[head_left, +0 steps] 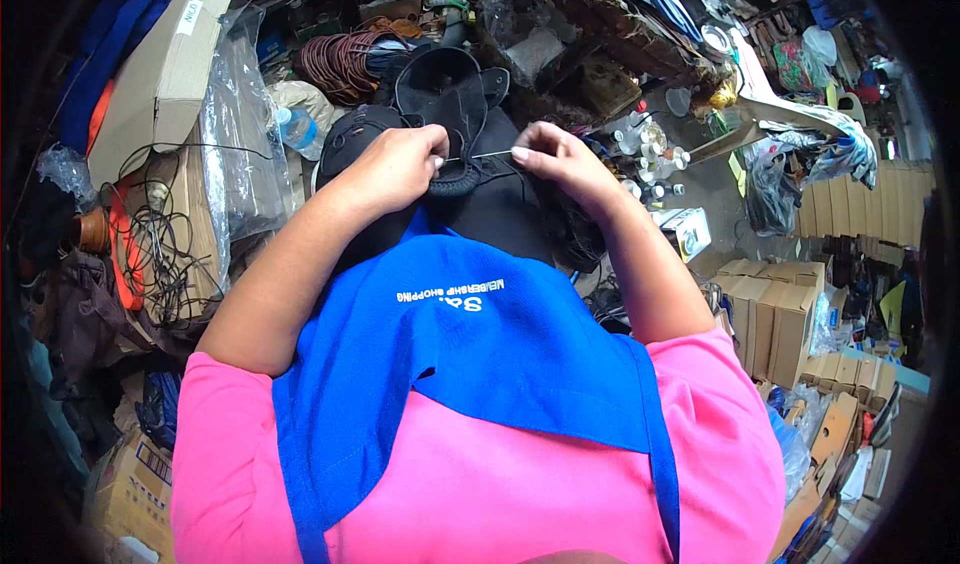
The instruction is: Hand-sewing the interior edge or lining of a black shoe using a needle and thread.
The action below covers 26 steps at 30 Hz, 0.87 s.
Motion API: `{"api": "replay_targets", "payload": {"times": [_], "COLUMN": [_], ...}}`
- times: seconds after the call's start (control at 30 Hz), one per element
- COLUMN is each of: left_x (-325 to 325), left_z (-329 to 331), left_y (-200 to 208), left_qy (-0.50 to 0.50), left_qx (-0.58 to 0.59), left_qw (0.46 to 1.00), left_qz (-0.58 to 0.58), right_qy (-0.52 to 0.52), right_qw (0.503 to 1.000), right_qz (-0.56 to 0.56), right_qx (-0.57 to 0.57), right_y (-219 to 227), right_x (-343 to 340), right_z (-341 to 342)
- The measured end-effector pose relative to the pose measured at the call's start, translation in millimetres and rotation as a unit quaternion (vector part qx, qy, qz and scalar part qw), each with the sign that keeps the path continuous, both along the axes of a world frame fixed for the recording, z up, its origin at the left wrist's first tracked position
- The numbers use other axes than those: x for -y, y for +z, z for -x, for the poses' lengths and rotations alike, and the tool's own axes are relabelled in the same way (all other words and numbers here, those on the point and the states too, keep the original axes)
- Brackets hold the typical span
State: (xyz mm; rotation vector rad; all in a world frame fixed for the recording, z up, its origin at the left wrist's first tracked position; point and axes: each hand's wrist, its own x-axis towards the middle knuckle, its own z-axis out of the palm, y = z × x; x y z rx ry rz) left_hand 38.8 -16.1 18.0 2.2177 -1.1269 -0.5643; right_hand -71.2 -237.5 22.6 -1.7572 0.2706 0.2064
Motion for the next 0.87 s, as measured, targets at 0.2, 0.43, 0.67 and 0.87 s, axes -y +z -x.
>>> {"api": "replay_targets", "payload": {"times": [0.2, 0.43, 0.67, 0.87], "left_x": [10.2, 10.5, 7.4, -2.1], "left_z": [0.6, 7.6, 7.3, -4.1], "left_y": [-8.3, -9.3, -11.0, -11.2], "left_qy": [-0.027, -0.055, -0.045, -0.111], "left_qx": [0.019, 0.045, 0.103, 0.161], "left_qw": [0.999, 0.997, 0.993, 0.979], "left_qz": [0.024, 0.014, 0.045, 0.062], "right_qy": [0.008, 0.032, 0.249, 0.363], "right_qw": [0.997, 0.938, 0.730, 0.691], "right_qz": [0.039, 0.337, 0.604, 0.608], "right_qx": [-0.073, 0.073, 0.199, 0.141], "right_y": [1.0, 17.8, 41.6, 33.6], "right_x": [-4.0, 36.8, -14.4, -25.7], "right_z": [33.5, -16.4, -20.8, -33.7]}}
